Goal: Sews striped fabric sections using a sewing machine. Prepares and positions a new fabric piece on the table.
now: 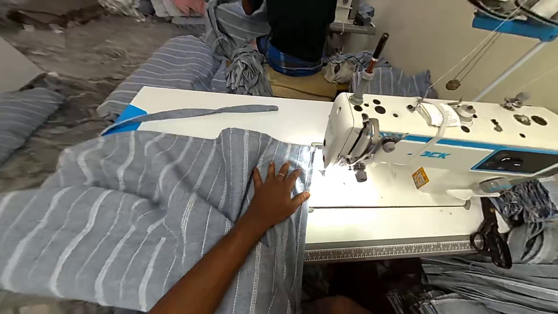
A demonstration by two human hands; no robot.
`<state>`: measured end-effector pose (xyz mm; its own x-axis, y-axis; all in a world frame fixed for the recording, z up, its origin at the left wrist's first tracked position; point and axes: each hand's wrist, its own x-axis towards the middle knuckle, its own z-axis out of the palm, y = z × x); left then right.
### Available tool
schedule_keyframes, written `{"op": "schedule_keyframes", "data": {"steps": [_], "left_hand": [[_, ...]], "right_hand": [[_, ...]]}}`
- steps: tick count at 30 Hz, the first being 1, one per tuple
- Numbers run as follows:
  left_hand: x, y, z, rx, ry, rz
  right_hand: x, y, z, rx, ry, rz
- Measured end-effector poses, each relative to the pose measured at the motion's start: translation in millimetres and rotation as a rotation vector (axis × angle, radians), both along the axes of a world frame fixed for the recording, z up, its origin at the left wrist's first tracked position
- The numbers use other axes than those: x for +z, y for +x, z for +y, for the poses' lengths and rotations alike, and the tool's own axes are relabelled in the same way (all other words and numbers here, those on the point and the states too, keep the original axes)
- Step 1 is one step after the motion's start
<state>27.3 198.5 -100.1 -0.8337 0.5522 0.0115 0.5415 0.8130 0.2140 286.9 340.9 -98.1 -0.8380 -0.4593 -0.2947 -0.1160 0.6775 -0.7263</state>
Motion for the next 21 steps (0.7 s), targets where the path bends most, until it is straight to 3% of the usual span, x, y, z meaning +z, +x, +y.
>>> {"op": "schedule_keyframes", "data": {"steps": [6,12,16,21], "left_hand": [[7,5,6,-0.035,-0.05,-0.024],[3,-16,29,-0.129,-0.011,0.009],[8,-22,49,-0.16,-0.062,-0.062],[9,-31,62,-0.215,-0.061,-0.083]], "right_hand": [[15,-89,57,-0.575,0.027,0.337],[-4,-100,87,-0.686,0.16,0.581],[-17,-89,120,-0.922,0.094,0.556],[-32,-93,111,-0.909,0.245,0.731]]}}
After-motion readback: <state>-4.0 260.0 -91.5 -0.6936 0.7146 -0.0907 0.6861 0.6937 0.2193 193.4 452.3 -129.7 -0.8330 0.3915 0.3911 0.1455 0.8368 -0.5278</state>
